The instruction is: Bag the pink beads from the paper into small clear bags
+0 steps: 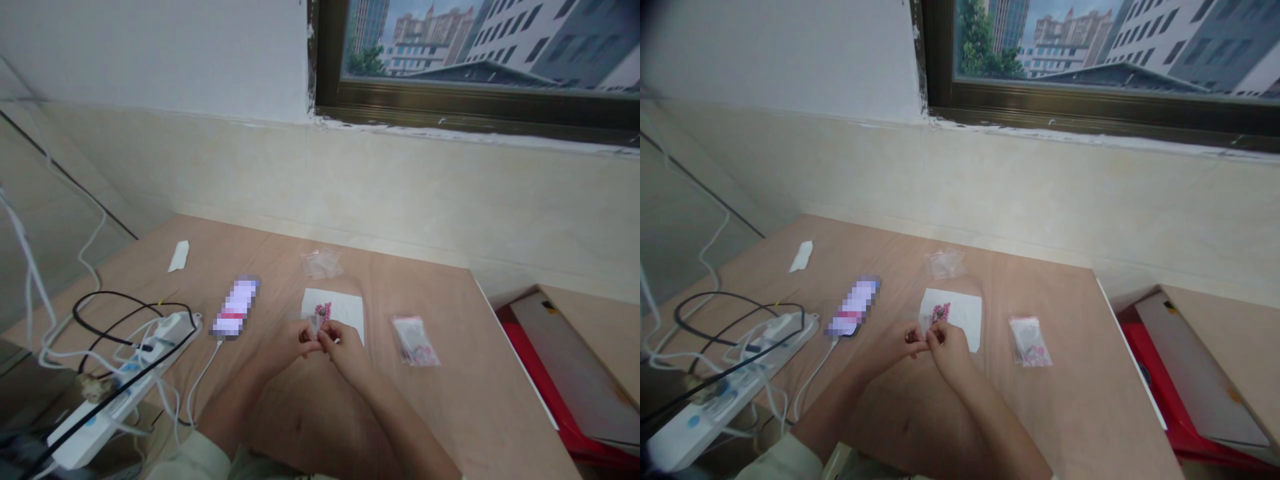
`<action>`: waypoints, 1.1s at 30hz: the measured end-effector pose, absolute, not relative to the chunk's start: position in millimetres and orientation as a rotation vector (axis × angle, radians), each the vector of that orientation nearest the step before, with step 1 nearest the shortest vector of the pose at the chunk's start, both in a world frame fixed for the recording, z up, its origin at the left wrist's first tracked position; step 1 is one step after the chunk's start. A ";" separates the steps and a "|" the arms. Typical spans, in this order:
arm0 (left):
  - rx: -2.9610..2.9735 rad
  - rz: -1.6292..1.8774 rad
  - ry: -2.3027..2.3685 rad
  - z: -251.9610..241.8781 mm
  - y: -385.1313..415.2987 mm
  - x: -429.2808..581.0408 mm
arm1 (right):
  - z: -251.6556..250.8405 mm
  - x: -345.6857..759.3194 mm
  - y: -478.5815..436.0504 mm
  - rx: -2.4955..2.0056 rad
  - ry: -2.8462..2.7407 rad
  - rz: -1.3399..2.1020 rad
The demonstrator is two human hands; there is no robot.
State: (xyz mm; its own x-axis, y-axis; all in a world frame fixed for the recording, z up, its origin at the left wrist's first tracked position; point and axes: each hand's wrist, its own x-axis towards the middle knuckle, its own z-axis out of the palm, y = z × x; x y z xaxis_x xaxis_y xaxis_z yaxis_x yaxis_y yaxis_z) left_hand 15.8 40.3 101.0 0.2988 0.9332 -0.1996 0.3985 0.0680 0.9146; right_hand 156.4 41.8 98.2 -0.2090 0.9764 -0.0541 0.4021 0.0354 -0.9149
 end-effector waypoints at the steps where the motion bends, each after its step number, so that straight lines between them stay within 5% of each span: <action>1: 1.497 0.637 1.255 102.8 39.7 15.5 | 98.7 157.3 42.3 -1.405 -1.667 1.173; 14: 1.758 0.685 1.607 100.9 33.4 1.0 | 100.3 155.0 25.2 -1.583 -1.591 1.005; 33: 2.000 0.560 1.168 109.1 25.5 -5.4 | 92.8 156.7 30.3 -1.338 -1.283 1.517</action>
State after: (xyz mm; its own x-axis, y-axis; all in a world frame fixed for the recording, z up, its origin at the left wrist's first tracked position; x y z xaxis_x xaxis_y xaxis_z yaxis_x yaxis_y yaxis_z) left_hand -5.4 25.5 109.1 0.4901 0.8716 0.0027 0.5482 -0.3106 0.7765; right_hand 156.7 30.3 92.8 -0.1929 0.9489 -0.2497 0.0890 -0.2365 -0.9675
